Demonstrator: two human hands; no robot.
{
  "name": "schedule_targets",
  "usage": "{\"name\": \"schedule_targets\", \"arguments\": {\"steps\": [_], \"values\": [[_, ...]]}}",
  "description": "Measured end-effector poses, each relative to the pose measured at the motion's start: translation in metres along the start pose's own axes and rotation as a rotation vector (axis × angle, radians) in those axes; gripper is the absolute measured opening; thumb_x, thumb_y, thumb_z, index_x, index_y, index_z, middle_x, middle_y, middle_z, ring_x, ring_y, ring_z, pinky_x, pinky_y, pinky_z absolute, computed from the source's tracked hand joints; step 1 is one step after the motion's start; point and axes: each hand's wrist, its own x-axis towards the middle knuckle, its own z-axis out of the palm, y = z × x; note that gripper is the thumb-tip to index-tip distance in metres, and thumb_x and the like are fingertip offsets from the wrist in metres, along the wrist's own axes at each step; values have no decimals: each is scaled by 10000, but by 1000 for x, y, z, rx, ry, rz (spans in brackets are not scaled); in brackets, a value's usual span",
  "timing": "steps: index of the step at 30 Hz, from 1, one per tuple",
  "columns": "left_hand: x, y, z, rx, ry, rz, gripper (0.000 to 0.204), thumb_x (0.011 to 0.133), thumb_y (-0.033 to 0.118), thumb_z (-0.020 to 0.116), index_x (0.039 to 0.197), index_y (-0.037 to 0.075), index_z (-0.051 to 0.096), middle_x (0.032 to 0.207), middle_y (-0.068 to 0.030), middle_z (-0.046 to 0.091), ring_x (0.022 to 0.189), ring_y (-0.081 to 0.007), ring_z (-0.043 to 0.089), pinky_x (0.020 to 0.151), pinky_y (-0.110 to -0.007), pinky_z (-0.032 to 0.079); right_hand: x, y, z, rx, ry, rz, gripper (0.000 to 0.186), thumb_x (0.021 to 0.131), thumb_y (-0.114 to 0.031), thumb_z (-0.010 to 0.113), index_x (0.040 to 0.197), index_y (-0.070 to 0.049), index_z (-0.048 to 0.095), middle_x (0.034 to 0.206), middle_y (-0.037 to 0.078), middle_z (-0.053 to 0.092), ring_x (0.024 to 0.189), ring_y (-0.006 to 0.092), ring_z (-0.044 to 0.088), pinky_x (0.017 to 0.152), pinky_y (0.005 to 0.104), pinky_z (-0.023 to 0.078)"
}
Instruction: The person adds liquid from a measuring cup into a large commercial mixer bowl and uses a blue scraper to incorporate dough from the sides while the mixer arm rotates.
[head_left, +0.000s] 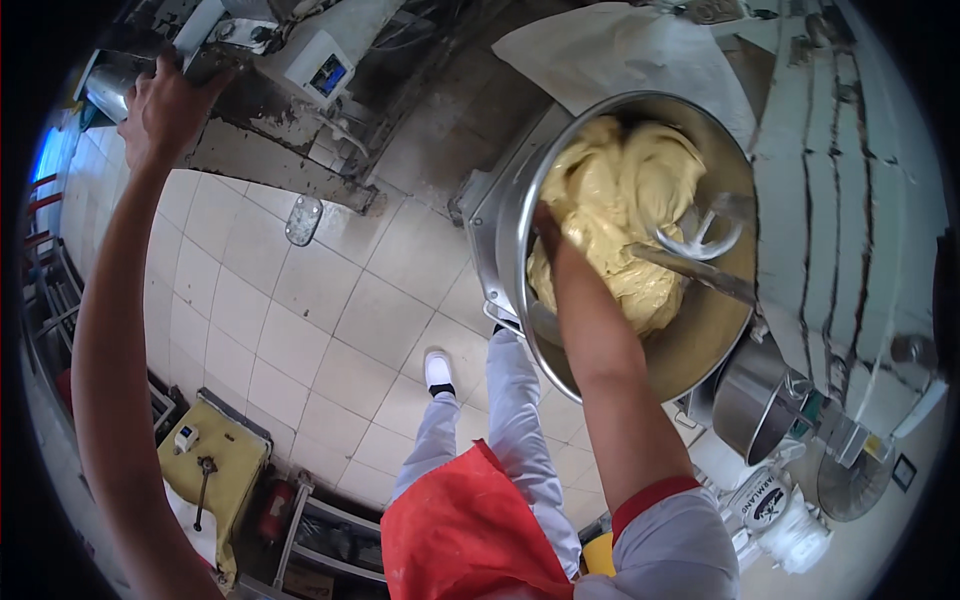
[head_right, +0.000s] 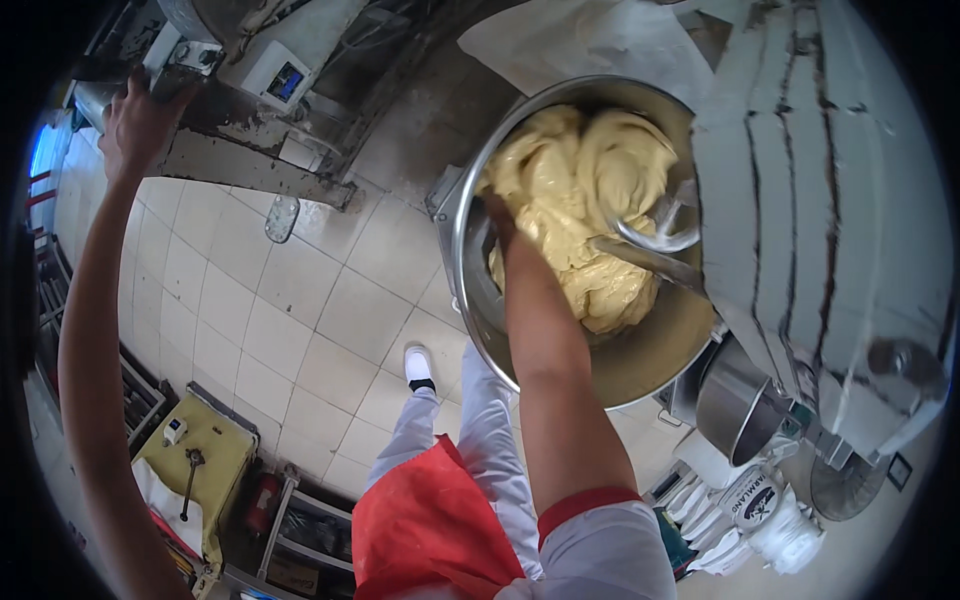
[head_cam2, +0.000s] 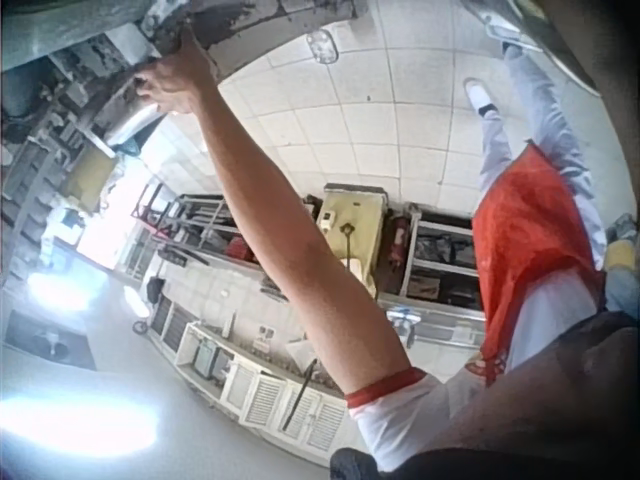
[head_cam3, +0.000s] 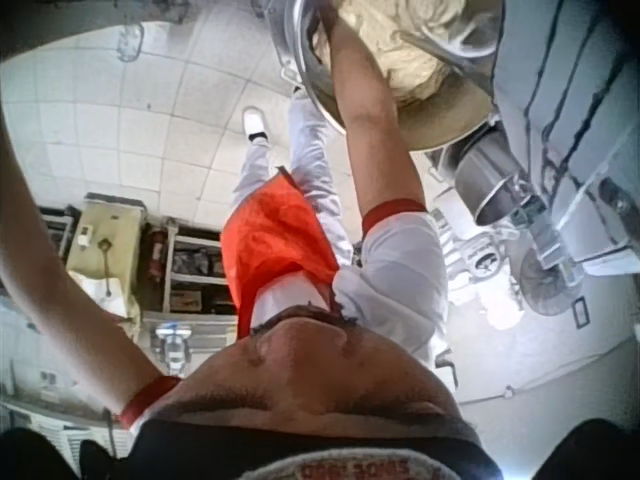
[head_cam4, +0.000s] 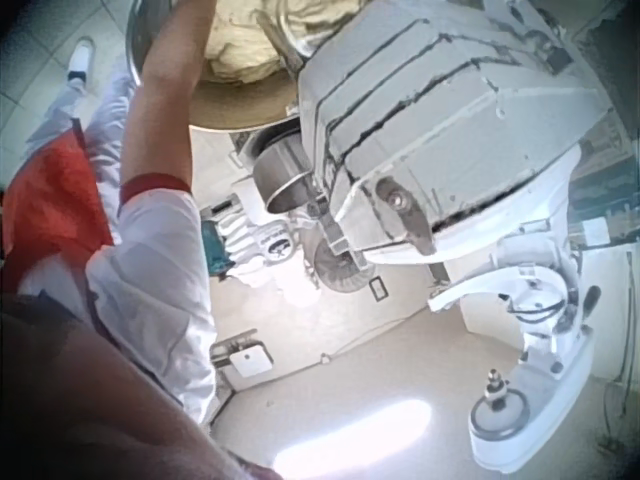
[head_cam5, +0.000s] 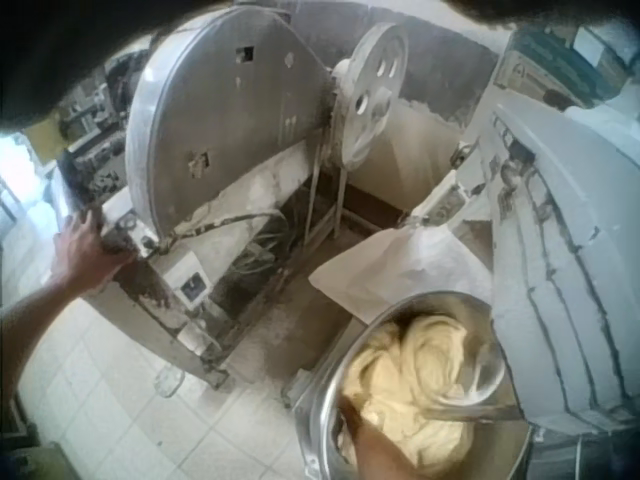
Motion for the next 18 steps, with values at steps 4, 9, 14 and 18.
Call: {"name": "schedule_targets", "arguments": {"steps": [4,9,14,18], "values": [[-15,36,-36,-63,-90,-29,907,718,672,647,1408,146,383,1279,-215,520,1211,-397,476,930,-557,420,-96,26,12,-94,-220,78,436,862,-307,487,1134,5,623,1109,255,632,1014,369,614,876,436,457],[-21,19,-44,-84,-128,-84,749,730,613,679,1269,126,498,1262,-185,525,1223,-356,456,927,-562,399,-233,10,-27,206,-167,33,294,777,-162,576,970,49,639,966,292,645,945,413,633,821,481,473],[-22,20,-43,-65,-133,-72,723,741,603,675,1258,125,511,1249,-163,533,1221,-342,454,915,-554,402,-248,13,-16,303,-74,-231,311,716,-82,578,985,71,601,965,292,629,949,436,603,828,466,468],[-12,38,-50,-68,-103,-57,743,737,598,681,1282,124,504,1248,-167,532,1215,-342,459,909,-545,409,-139,49,75,-67,677,-420,141,695,-149,616,668,-21,563,666,202,536,633,380,544,544,489,409]]}}
